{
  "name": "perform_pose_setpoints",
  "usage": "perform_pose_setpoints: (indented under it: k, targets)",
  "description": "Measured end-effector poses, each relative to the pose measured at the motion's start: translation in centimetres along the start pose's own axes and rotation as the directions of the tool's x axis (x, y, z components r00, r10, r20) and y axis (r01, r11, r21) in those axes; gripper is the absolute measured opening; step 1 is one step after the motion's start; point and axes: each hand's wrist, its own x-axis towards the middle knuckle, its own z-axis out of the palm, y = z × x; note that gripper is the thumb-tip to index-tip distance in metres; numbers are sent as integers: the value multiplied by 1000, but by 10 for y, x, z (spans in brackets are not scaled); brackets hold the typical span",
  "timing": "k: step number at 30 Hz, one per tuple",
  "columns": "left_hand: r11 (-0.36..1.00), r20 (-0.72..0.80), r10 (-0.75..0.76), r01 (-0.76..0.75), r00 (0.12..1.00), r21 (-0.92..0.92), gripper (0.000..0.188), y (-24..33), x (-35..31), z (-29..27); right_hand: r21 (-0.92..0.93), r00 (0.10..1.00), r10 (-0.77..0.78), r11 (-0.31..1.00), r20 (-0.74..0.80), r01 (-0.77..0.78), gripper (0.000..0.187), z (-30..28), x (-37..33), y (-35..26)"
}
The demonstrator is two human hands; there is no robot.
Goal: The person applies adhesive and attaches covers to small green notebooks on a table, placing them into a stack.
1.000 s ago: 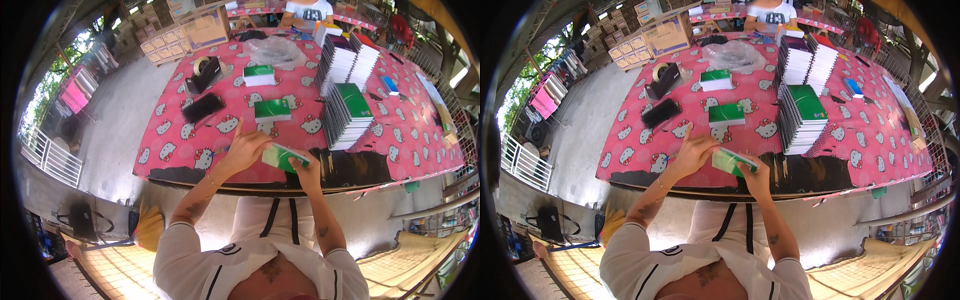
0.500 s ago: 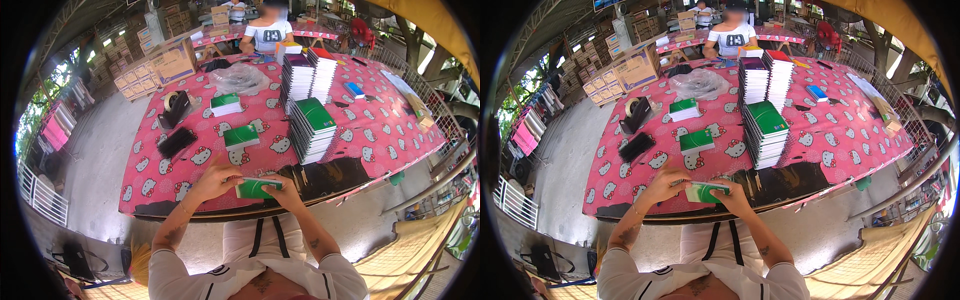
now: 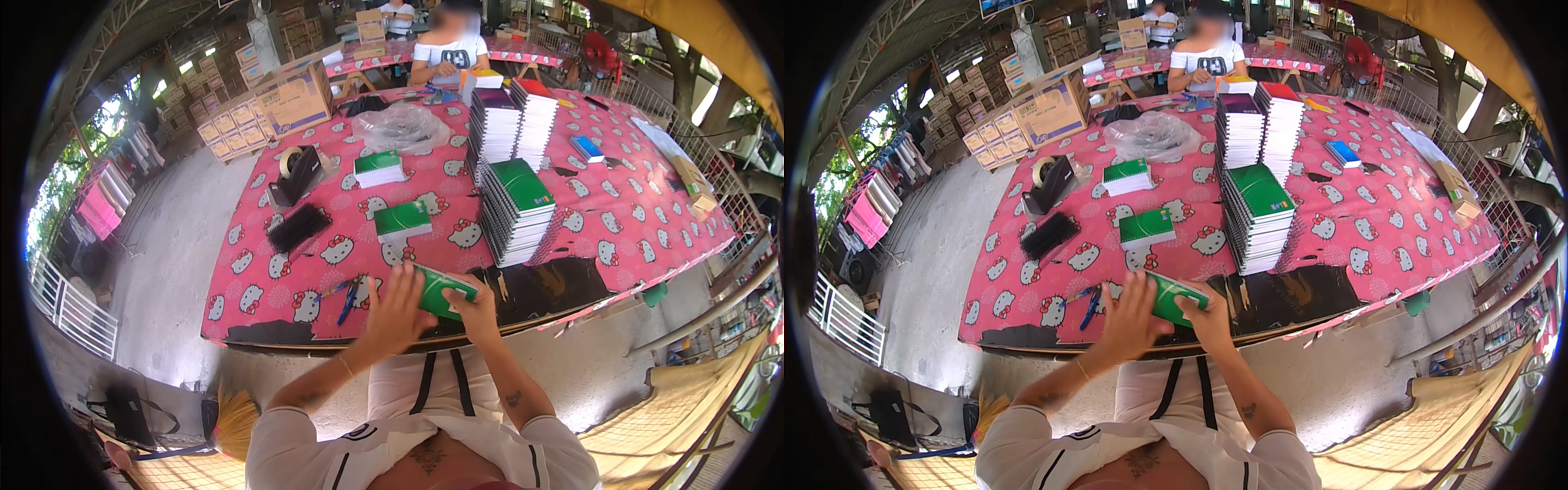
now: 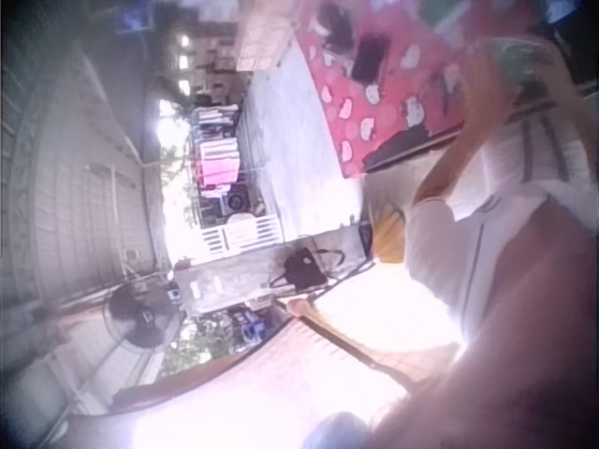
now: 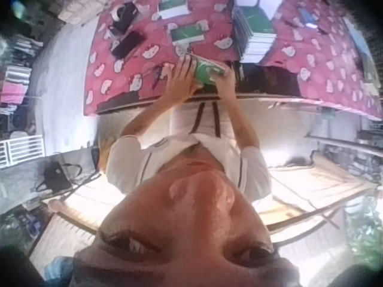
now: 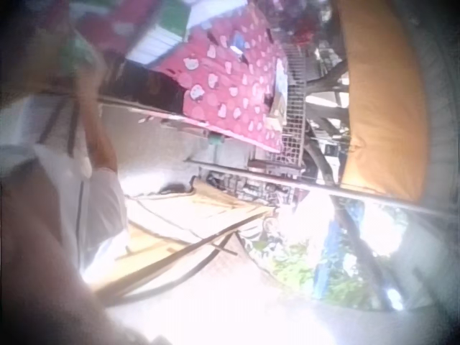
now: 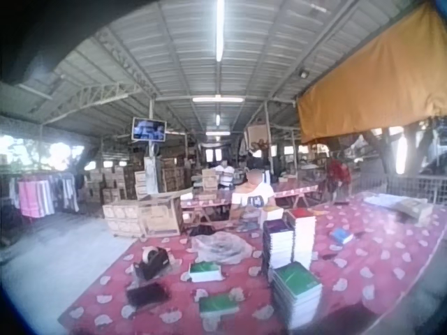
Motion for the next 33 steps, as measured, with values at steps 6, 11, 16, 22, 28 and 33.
perform_pose_setpoints:
  k: [6,11,16,22,28,33]
  targets:
    - [978,-77,-7,23,997,208,85,-7,54,-30,-8,999,-40,999,33,40,27,13,0,1]
    - [1000,-121,16,-16,993,3,85,-2,11,0,2,999,-4,1000,35,4,25,4,-2,-1]
    - [997,-40,46,-48,998,-66,84,10,-5,-1,-41,999,6,999,36,-5,25,5,-4,-7]
    - [975,25,136,-130,990,-178,26,-44,36,-15,-189,985,-53,978,165,84,28,-12,14,31]
    - [995,-38,43,-39,998,87,67,-9,16,-4,-226,970,35,974,240,20,28,-8,14,34]
    - [1000,-10,8,-8,1000,-3,88,6,-6,19,-318,984,-57,942,166,109,25,-7,16,41]
